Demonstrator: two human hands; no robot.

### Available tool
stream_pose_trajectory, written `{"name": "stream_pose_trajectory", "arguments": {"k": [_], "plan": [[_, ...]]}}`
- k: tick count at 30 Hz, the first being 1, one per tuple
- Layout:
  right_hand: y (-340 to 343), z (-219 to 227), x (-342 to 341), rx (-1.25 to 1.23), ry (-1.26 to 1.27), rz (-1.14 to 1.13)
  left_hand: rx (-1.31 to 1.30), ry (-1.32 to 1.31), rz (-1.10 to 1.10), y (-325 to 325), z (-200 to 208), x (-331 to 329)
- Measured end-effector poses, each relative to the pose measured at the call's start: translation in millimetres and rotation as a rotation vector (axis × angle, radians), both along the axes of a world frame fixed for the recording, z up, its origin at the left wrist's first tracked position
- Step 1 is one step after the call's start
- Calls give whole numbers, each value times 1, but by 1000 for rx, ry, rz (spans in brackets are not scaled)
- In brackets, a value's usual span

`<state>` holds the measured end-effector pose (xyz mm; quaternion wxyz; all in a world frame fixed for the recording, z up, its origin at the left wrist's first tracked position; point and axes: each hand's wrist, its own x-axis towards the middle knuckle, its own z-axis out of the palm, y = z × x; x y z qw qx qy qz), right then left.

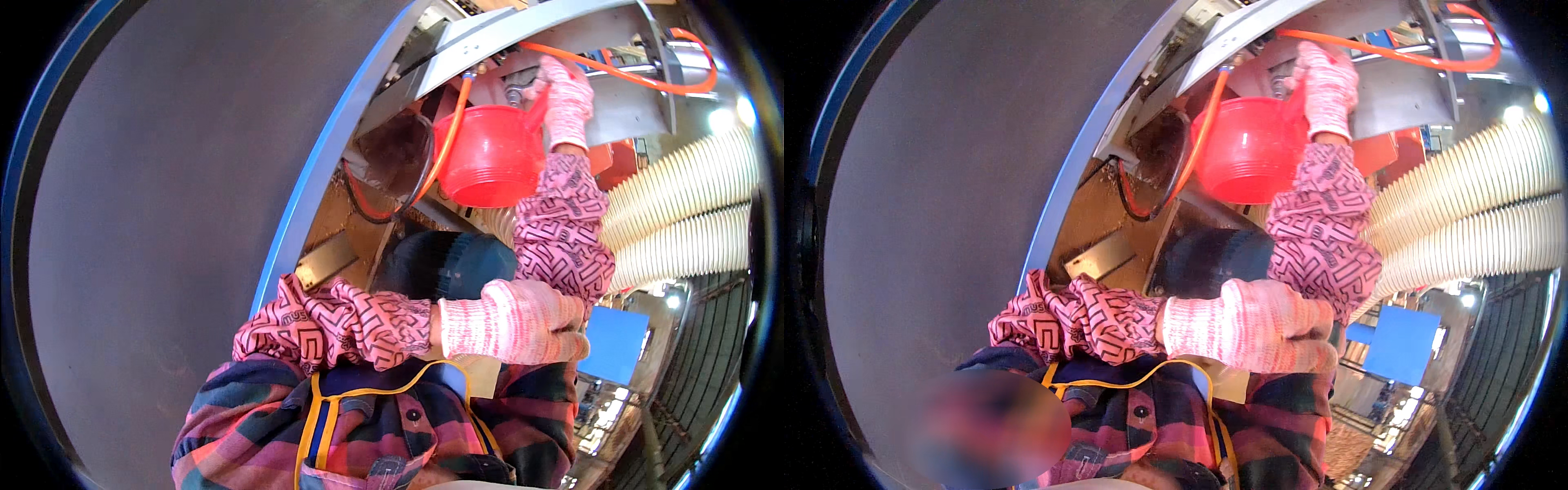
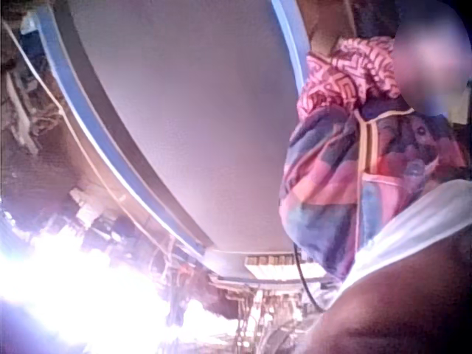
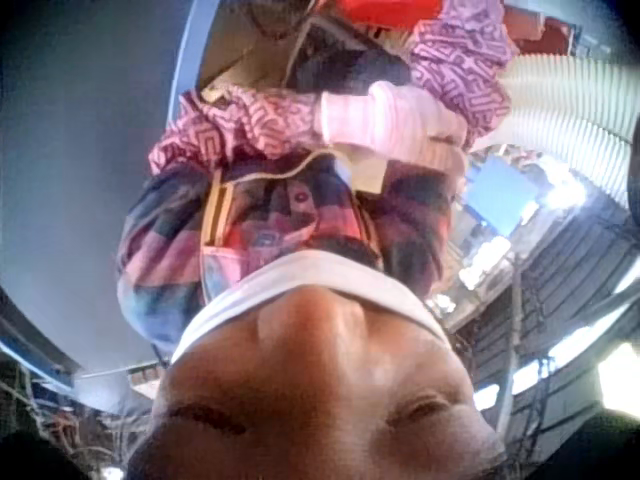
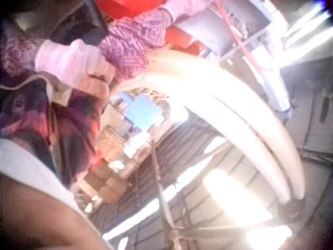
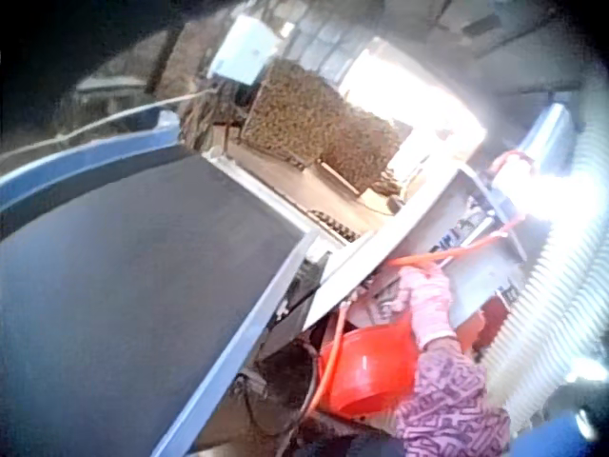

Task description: The person arranges wooden planks on a conveyor belt and then pours a white liquid from a red bucket into a machine hopper using a red ladle. The person uses both hands to handle the planks and the ladle while wearing gloves.

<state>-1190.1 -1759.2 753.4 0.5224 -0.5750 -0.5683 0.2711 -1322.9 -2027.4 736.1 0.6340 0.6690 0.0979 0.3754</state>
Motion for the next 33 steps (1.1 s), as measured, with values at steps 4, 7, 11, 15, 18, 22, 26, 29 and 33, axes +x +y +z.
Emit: {"name": "stream_pose_trajectory", "arguments": {"k": [4,7,11,15,18,22,26,29,33], "plan": [[-1,4,-6,-39,54,48,73,-120,14,0,-24,5],[5,2,8,-48,62,87,22,35,-103,3,-19,-19],[-4,7,5,-70,51,67,84,66,-71,-1,-18,-10],[-8,6,5,-69,49,81,151,-24,13,-10,-20,5],[-3,0,4,-76,60,102,200,-71,50,-13,-15,-1],[-7,-4,9,-102,50,45,438,-245,355,-24,-19,24],[-5,-1,-1,-117,3,60,427,-147,428,-37,-13,33],[-6,-3,-3,-46,-47,47,322,-104,263,-28,-4,26],[-4,-13,13,8,-134,-19,129,2,111,-20,16,25]]}}
